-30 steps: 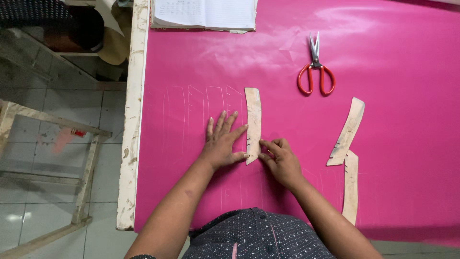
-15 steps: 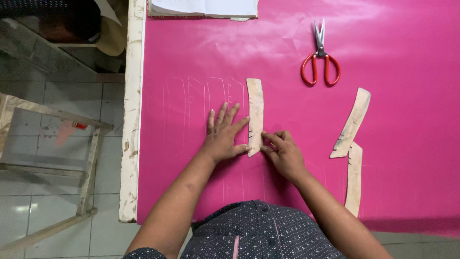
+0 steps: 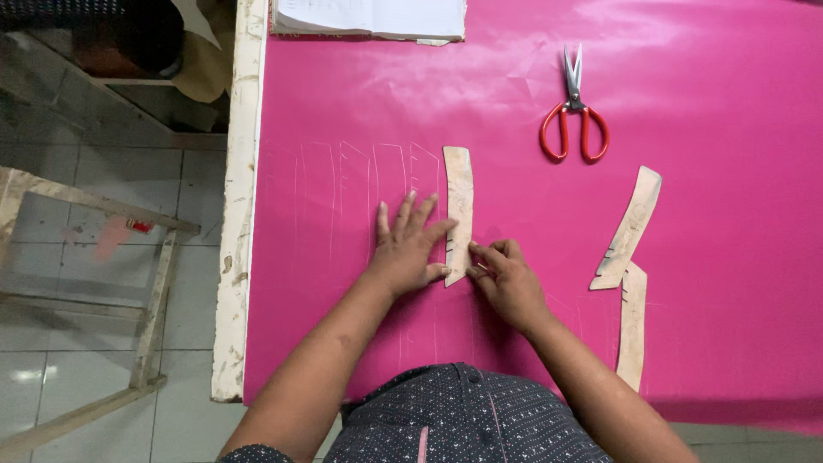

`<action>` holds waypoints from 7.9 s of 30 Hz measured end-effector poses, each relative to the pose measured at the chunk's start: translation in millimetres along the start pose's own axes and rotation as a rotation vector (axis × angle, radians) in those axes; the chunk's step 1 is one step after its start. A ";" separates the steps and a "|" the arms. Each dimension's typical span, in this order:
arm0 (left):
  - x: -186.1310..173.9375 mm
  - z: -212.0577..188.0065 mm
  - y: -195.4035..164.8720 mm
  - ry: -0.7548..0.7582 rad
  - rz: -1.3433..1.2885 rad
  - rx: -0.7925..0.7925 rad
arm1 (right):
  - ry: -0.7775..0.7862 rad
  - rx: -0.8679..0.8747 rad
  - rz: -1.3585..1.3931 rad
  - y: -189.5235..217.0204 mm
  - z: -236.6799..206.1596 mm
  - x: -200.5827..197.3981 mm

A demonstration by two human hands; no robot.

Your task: The person places a pattern piece on a large sheet of pink material and traces its outline with a pencil. They repeat this process multiple times, repositioning the pattern to create several identical traced shapes on the material.

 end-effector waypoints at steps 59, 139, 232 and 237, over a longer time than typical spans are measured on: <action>66.9 28.7 -68.2 -0.266 0.317 0.065 | -0.108 -0.241 -0.156 68.3 187.7 -52.4; -12.2 43.2 -10.8 -0.178 -0.105 0.159 | -0.108 -0.314 -0.108 60.5 15.4 -28.6; 53.7 -56.7 -80.9 -0.213 0.198 0.172 | -0.312 0.188 0.119 -77.3 -79.0 -53.3; 51.6 -62.3 -88.8 -0.262 0.250 0.178 | -0.394 0.480 0.106 -138.4 -138.1 -96.0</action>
Point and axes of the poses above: each hand's wrist, its own z-axis towards the middle knuckle, its own x-axis out of the palm, y = z × x, the point moved 9 cm from there along z, towards the middle knuckle, and after that the axes turned 1 degree about y, right-handed, at the moved point
